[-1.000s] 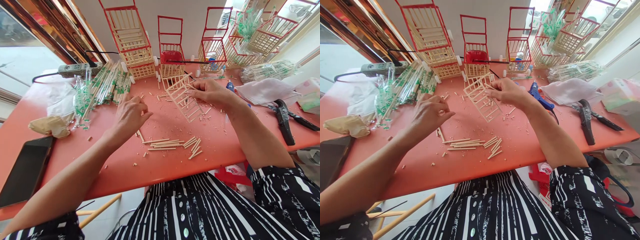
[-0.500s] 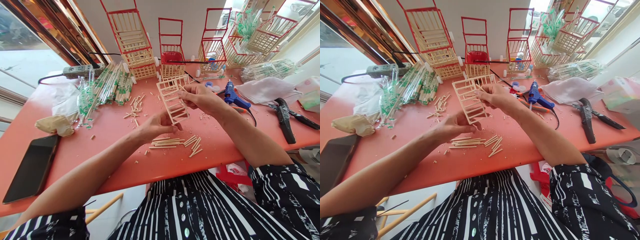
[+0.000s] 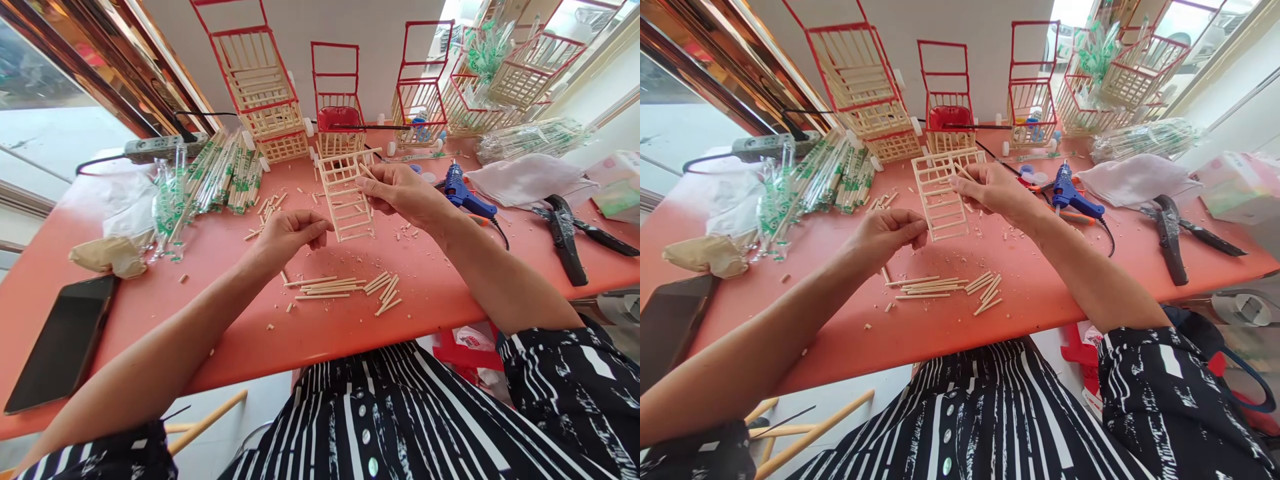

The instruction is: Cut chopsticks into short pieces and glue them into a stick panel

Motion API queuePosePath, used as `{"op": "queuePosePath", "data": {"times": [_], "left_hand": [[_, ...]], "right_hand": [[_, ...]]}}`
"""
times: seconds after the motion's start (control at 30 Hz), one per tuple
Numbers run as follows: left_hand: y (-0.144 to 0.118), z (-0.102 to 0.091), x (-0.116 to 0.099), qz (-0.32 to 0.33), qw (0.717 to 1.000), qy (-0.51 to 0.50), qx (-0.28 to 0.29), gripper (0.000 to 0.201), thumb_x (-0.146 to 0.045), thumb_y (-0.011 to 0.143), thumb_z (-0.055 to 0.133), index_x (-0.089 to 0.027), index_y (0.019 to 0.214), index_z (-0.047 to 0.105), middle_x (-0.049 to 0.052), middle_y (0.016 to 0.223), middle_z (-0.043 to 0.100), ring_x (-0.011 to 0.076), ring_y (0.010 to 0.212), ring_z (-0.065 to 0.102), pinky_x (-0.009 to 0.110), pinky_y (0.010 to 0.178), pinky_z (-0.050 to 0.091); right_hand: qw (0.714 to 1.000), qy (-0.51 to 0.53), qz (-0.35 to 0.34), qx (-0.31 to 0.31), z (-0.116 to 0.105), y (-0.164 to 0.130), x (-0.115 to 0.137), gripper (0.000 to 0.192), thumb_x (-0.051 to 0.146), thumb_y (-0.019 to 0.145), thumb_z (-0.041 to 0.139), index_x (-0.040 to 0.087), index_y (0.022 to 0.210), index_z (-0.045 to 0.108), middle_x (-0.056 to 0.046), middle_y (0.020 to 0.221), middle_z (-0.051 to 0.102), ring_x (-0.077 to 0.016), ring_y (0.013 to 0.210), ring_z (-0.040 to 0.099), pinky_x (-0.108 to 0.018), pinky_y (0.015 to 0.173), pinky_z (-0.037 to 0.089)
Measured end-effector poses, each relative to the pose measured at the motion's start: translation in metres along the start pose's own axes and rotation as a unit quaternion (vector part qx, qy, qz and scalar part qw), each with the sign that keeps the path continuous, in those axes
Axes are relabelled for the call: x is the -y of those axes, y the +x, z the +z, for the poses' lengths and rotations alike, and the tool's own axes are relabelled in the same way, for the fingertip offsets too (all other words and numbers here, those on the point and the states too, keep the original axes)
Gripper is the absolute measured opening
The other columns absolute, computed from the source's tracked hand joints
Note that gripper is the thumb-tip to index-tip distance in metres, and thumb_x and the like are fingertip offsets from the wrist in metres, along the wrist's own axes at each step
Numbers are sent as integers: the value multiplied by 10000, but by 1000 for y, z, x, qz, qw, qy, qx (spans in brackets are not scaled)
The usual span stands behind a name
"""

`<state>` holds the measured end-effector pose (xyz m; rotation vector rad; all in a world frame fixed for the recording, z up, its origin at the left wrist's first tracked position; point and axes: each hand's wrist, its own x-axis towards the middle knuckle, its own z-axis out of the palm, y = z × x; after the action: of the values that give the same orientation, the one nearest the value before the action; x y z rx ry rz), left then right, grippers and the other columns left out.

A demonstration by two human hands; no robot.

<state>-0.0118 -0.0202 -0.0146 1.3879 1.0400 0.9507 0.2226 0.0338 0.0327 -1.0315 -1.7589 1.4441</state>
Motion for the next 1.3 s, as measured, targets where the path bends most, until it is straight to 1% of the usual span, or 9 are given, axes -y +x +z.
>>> {"op": "queuePosePath", "data": {"times": [0.13, 0.23, 0.33, 0.5, 0.7, 0.97, 1.03, 1.13, 1.3], "left_hand": [[-1, 2, 5, -35, 997, -60, -19, 245, -339, 721, 889, -145, 813, 771, 37, 715, 733, 111, 617, 615, 236, 613, 477], [-4, 7, 4, -89, 991, -103, -2, 382, -248, 612, 912, -133, 951, 779, 47, 785, 760, 149, 691, 683, 250, 634, 494], [-4, 8, 0, -98, 988, -120, -9, 465, -158, 565, 870, -129, 1013, 752, 51, 838, 770, 173, 736, 714, 265, 647, 514], [1, -3, -8, -65, 985, -147, -60, 544, -79, 533, 772, -146, 1070, 712, 47, 932, 764, 189, 783, 733, 286, 664, 560], [-2, -11, -14, -48, 988, -134, -61, 476, -157, 661, 800, -168, 1136, 771, 86, 1158, 753, 145, 832, 702, 251, 678, 566], [0, -6, 0, -26, 982, -187, 20, 450, -452, 839, 857, -198, 1204, 786, 128, 1364, 711, 157, 840, 721, 294, 751, 593], [1, -5, 3, -20, 982, -184, 46, 452, -408, 806, 889, -203, 1196, 791, 121, 1322, 740, 157, 823, 718, 307, 782, 593], [1, -1, 5, 0, 990, -114, 87, 425, -315, 709, 956, -193, 1092, 818, 80, 1074, 793, 156, 771, 693, 310, 786, 580], [0, -5, -6, 11, 996, 9, 88, 232, -366, 727, 907, -168, 758, 788, 50, 680, 687, 162, 603, 608, 317, 631, 515]], "right_hand": [[1000, -2, 9, -8, 3, -1, 1, 396, 379, 1019, 717, 195, 747, 496, 78, 576, 399, -55, 505, 296, -241, 439, 188], [1000, -21, 9, -21, 4, -1, 2, 382, 346, 1030, 702, 190, 744, 502, 71, 587, 416, -55, 510, 310, -244, 446, 199], [998, -54, -7, -21, 3, -1, 0, 383, 349, 1028, 702, 192, 744, 499, 62, 604, 440, -60, 531, 344, -241, 464, 232], [985, -159, -26, 62, -5, 0, -5, 387, 331, 1040, 661, 192, 725, 483, 58, 629, 438, -69, 578, 352, -251, 525, 266], [946, -288, -33, 148, -9, 2, -4, 430, 340, 1023, 649, 198, 685, 425, 69, 661, 333, -78, 609, 295, -280, 588, 227], [922, -294, -47, 248, -6, 0, -2, 462, 509, 1020, 622, 190, 716, 482, 63, 660, 351, -82, 606, 322, -278, 585, 228], [925, -282, -38, 253, -5, -1, 0, 445, 521, 1024, 622, 186, 748, 522, 65, 667, 363, -79, 597, 330, -272, 572, 234], [935, -260, -30, 241, -4, -2, 1, 458, 544, 1018, 638, 186, 752, 535, 66, 658, 386, -75, 583, 336, -266, 548, 241], [974, -141, -53, 168, -10, -3, 2, 492, 573, 979, 703, 205, 733, 489, 65, 641, 386, -76, 564, 309, -263, 507, 240]]}}
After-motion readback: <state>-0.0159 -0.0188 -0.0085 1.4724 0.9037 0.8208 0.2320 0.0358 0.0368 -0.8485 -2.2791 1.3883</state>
